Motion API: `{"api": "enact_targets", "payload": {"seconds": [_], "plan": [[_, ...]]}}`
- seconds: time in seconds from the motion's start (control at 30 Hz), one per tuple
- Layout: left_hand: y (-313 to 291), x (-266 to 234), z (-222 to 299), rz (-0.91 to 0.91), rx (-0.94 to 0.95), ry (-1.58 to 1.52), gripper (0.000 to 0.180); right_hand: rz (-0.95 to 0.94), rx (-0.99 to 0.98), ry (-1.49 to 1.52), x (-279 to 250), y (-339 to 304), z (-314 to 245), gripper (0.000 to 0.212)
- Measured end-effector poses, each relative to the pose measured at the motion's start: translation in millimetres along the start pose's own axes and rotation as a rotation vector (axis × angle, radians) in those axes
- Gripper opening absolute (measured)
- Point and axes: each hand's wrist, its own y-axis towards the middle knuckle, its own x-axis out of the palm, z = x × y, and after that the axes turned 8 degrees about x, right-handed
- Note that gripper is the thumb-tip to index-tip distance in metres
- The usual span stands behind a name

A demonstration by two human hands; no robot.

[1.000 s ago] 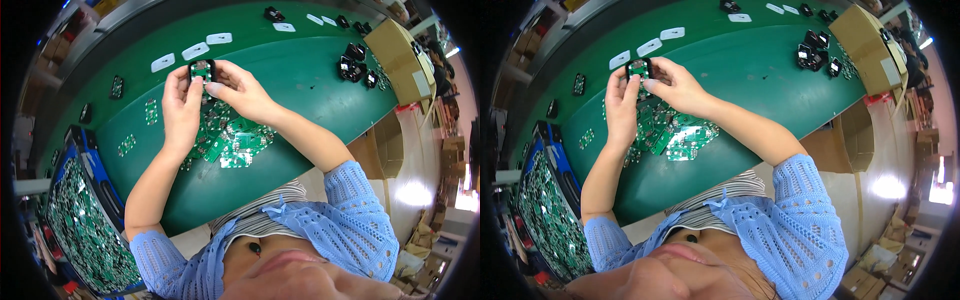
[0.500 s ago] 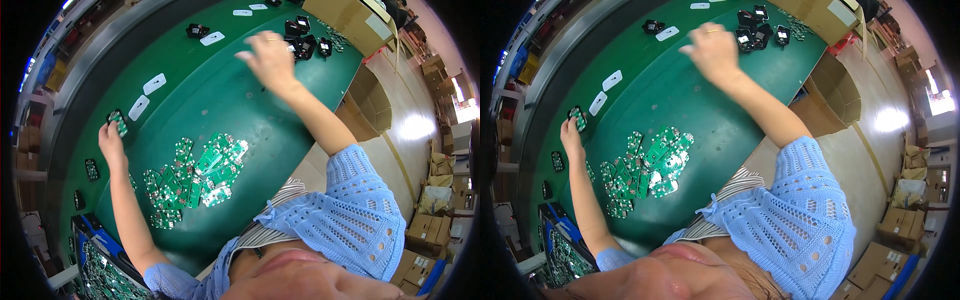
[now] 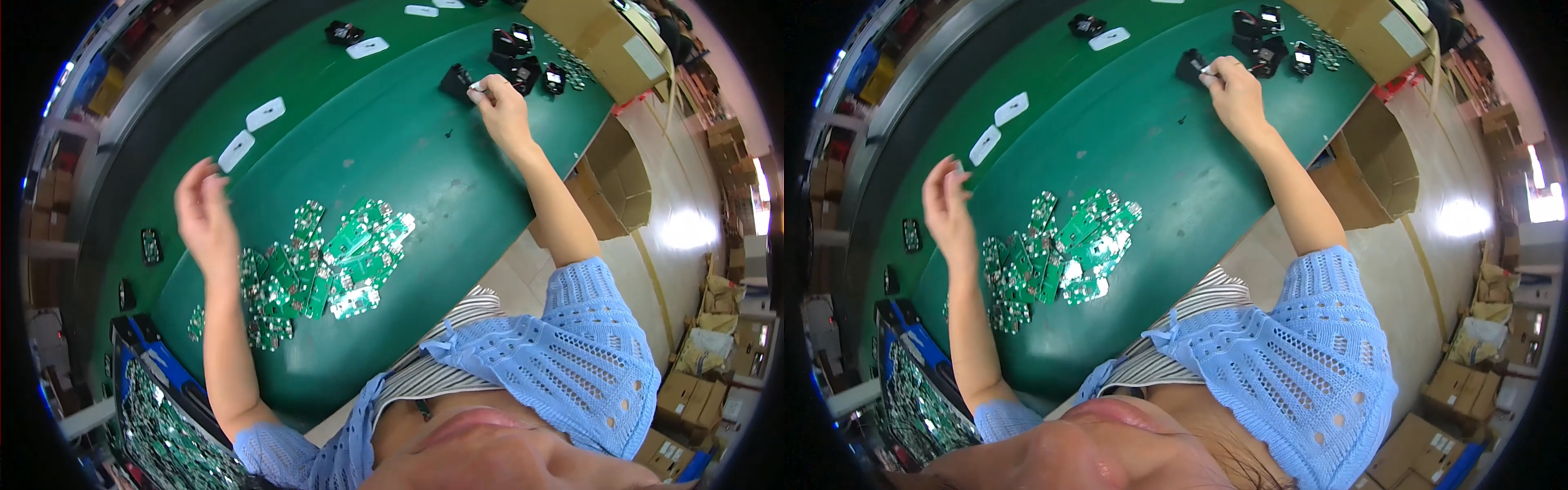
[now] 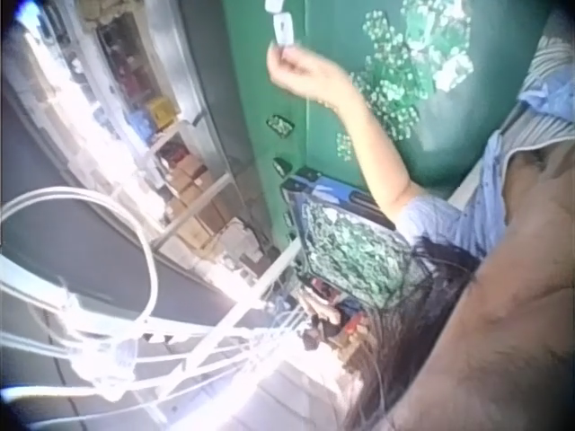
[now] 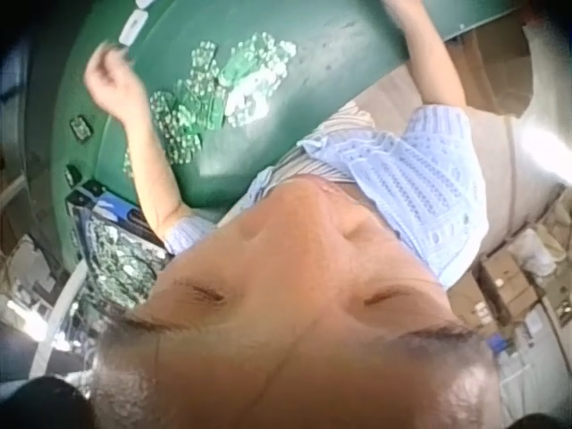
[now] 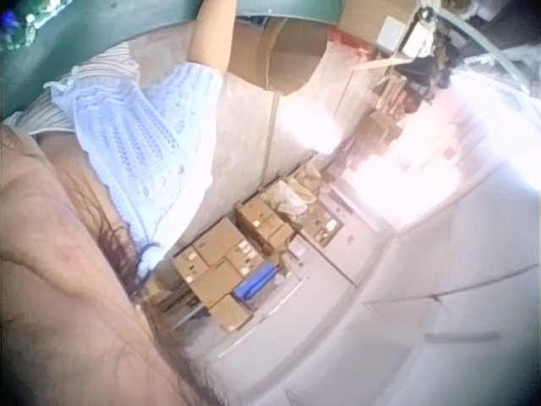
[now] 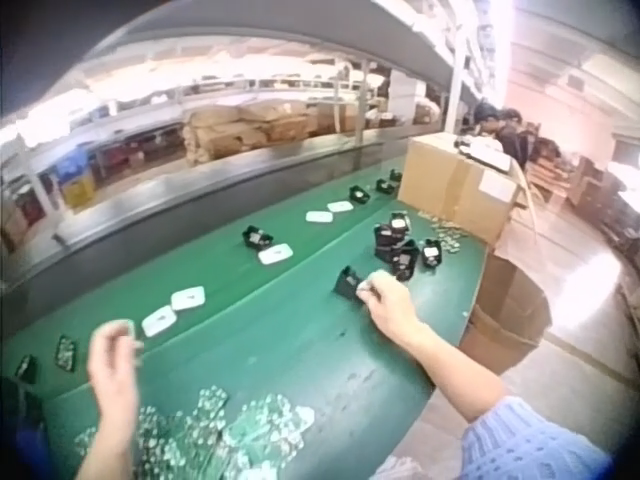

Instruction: The person assembles electronic components by hand, inserting small green circuit boards into black plastic housings.

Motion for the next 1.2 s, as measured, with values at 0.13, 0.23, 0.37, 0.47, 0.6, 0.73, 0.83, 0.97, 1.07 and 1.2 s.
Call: {"api": "enact_targets", "payload": {"seconds": [0.13,0.23,0.37,0.47,0.6,0.73,0.83,0.97,1.07,1.2], "plan": [[-23.4,29.7,53.2,-0.366,-0.428,-0.464,0.045,-0.202,-0.451,0.33,8.4,-27.1,-87.0,0.007],[-32.2,28.6,65.4,-0.495,-0.659,-0.69,0.055,-0.337,-0.726,0.356,20.4,-49.6,-138.2,0.011],[-40.5,14.3,63.2,-0.44,-0.653,-0.698,0.047,-0.37,-0.753,0.463,34.1,-55.8,-167.5,0.01],[-41.5,-4.6,68.1,-0.292,-0.582,-0.565,0.042,-0.413,-0.699,0.687,45.0,-55.5,-188.5,0.008],[-48.0,-4.8,51.7,-0.167,-0.255,-0.154,0.029,-0.593,-0.537,0.65,56.7,-49.0,-201.5,0.014],[-48.6,-15.0,36.4,-0.11,-0.474,-0.339,0.027,-0.532,-0.545,0.561,64.8,-48.4,-207.1,0.032],[-45.1,-18.7,30.5,-0.061,-0.619,-0.534,0.026,-0.613,-0.77,0.046,69.8,-49.7,-178.7,0.03],[-44.1,-13.1,30.4,-0.066,-0.649,-0.579,0.028,-0.711,-0.646,0.006,77.5,-63.5,-156.9,0.03],[-46.3,-13.7,30.7,-0.056,-0.642,-0.58,0.028,-0.749,-0.623,-0.026,76.0,-63.0,-160.6,0.034],[-46.8,-16.2,29.3,-0.027,-0.641,-0.556,0.028,-0.985,-0.393,-0.008,66.3,-58.5,-167.4,0.041]]}}
